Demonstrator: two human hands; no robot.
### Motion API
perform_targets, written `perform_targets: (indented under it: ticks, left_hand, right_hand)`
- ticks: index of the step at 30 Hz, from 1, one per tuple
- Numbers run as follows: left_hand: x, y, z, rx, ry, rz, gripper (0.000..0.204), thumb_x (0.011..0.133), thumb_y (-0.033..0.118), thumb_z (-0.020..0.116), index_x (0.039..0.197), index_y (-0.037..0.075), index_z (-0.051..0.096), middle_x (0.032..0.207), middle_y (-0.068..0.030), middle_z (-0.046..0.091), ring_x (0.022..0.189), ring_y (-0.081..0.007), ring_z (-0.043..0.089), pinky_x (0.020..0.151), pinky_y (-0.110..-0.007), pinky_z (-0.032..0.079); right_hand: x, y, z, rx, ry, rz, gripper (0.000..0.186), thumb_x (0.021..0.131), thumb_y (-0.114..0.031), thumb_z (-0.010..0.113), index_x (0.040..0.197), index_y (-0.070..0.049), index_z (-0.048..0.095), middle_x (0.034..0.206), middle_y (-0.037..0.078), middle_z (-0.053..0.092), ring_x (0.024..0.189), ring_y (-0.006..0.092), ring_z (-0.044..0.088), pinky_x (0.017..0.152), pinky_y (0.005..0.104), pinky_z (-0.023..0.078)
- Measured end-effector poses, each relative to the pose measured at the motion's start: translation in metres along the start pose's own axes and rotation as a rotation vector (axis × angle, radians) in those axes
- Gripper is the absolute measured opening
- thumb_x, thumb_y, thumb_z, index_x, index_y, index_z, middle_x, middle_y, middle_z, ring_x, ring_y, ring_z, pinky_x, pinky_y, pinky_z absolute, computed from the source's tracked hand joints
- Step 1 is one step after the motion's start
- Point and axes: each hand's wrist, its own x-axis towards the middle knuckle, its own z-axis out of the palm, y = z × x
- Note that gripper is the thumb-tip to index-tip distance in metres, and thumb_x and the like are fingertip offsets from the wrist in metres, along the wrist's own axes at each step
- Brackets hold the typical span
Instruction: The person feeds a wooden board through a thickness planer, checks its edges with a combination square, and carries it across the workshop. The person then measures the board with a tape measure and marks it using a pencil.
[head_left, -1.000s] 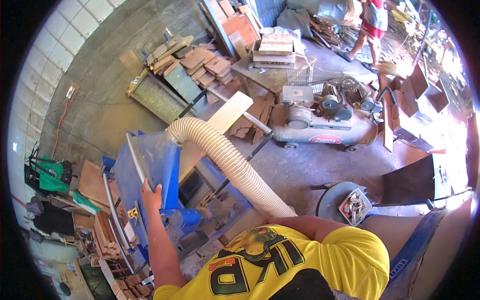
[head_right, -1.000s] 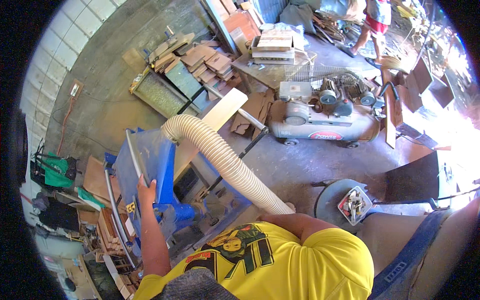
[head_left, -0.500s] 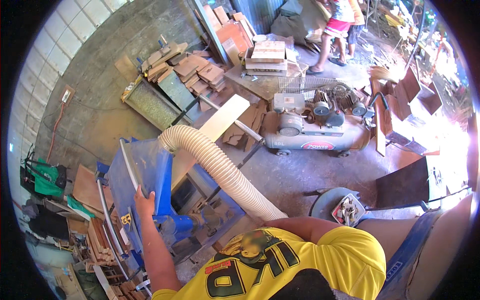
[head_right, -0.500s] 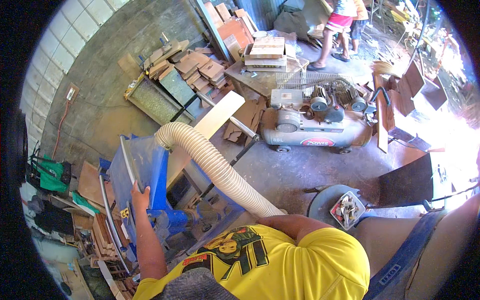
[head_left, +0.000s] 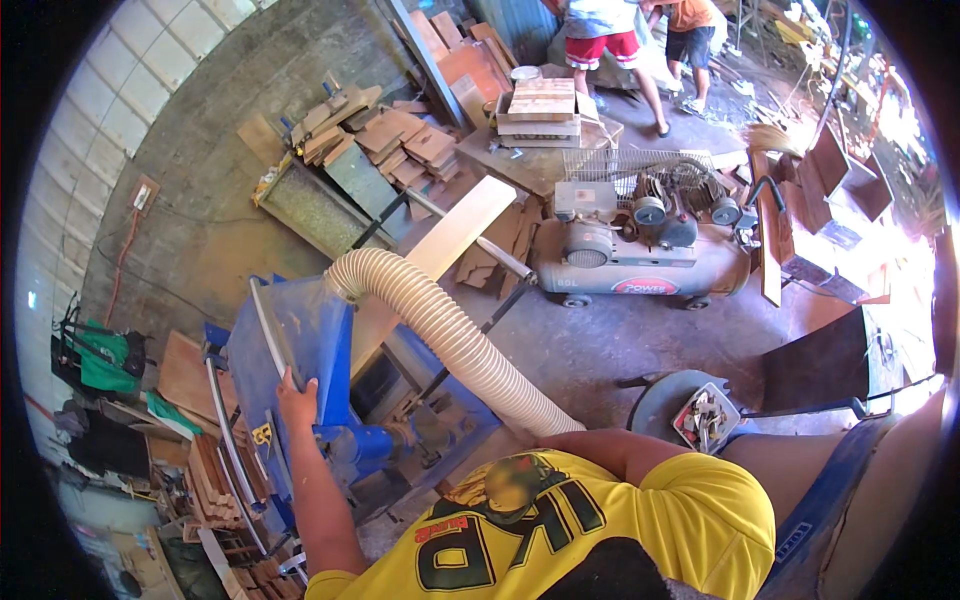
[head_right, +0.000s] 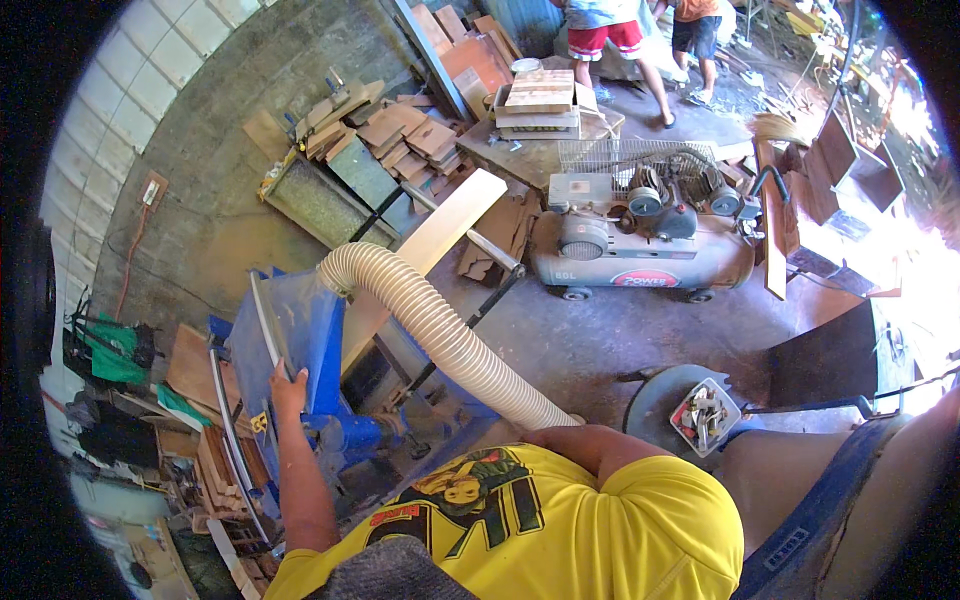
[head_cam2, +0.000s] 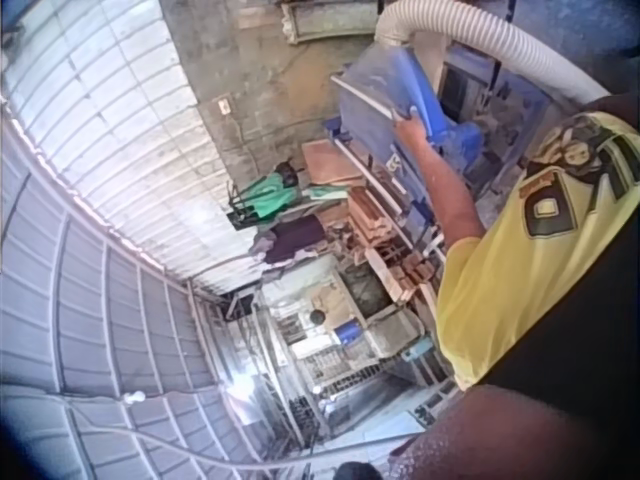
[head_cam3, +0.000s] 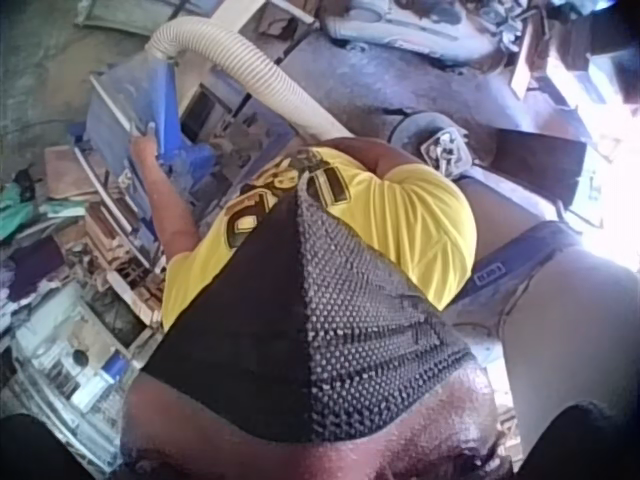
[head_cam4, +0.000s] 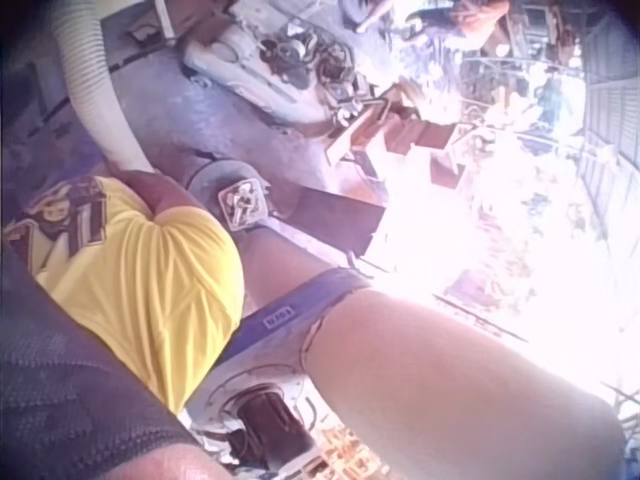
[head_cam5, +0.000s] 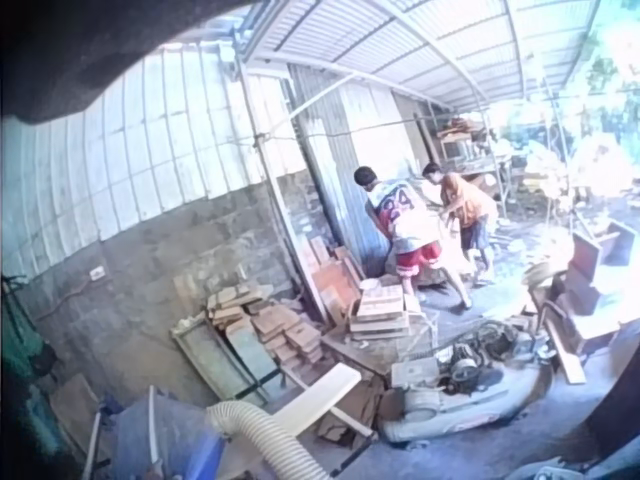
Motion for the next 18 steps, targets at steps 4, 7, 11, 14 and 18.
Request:
perform_targets:
  ticks: [4,7,11,14,18]
  left_hand:
    - [-0.005,0.011,-0.006,-0.055,-0.045,-0.029,0.069,0.079,0.034,0.068,0.14,0.015,0.041,0.135,-0.0251,0.042,0.121,-0.0415,0.046,0.099,-0.047,0.041]
    - [-0.006,0.012,-0.008,-0.074,-0.053,-0.046,0.069,0.079,0.034,0.068,0.139,0.014,0.041,0.136,-0.0248,0.042,0.121,-0.0414,0.046,0.099,-0.047,0.041]
    - [-0.003,-0.006,-0.003,-0.034,-0.01,0.051,0.069,0.079,0.035,0.068,0.139,0.014,0.042,0.134,-0.0264,0.044,0.123,-0.0415,0.044,0.099,-0.047,0.041]
    - [0.001,0.003,-0.001,-0.005,-0.039,0.025,0.07,0.078,0.036,0.068,0.139,0.013,0.042,0.131,-0.029,0.046,0.125,-0.0419,0.042,0.1,-0.047,0.04]
    - [0.003,0.016,-0.002,0.024,-0.069,0.009,0.068,0.078,0.038,0.068,0.136,0.011,0.046,0.13,-0.0315,0.046,0.125,-0.0432,0.042,0.1,-0.046,0.04]
  right_hand:
    - [-0.001,0.006,0.007,0.025,-0.014,0.008,0.039,0.082,-0.042,0.059,0.101,-0.011,0.069,0.097,0.014,0.068,0.084,0.0297,0.065,0.078,0.0431,0.049]
    - [-0.001,0.009,0.007,0.032,-0.029,0.009,0.039,0.081,-0.043,0.06,0.102,-0.01,0.069,0.097,0.014,0.068,0.084,0.0297,0.066,0.078,0.043,0.049]
    - [0.002,0.012,0.011,0.032,-0.065,0.0,0.04,0.081,-0.043,0.06,0.102,-0.01,0.069,0.098,0.014,0.068,0.085,0.0296,0.066,0.079,0.0428,0.05]
    - [0.001,0.015,0.016,0.033,-0.107,-0.003,0.041,0.081,-0.044,0.06,0.102,-0.01,0.069,0.098,0.014,0.068,0.085,0.0296,0.066,0.079,0.0427,0.05]
    - [0.018,0.048,0.037,0.029,-0.155,0.003,0.042,0.081,-0.045,0.061,0.103,-0.01,0.069,0.098,0.015,0.068,0.085,0.0295,0.066,0.079,0.0425,0.05]
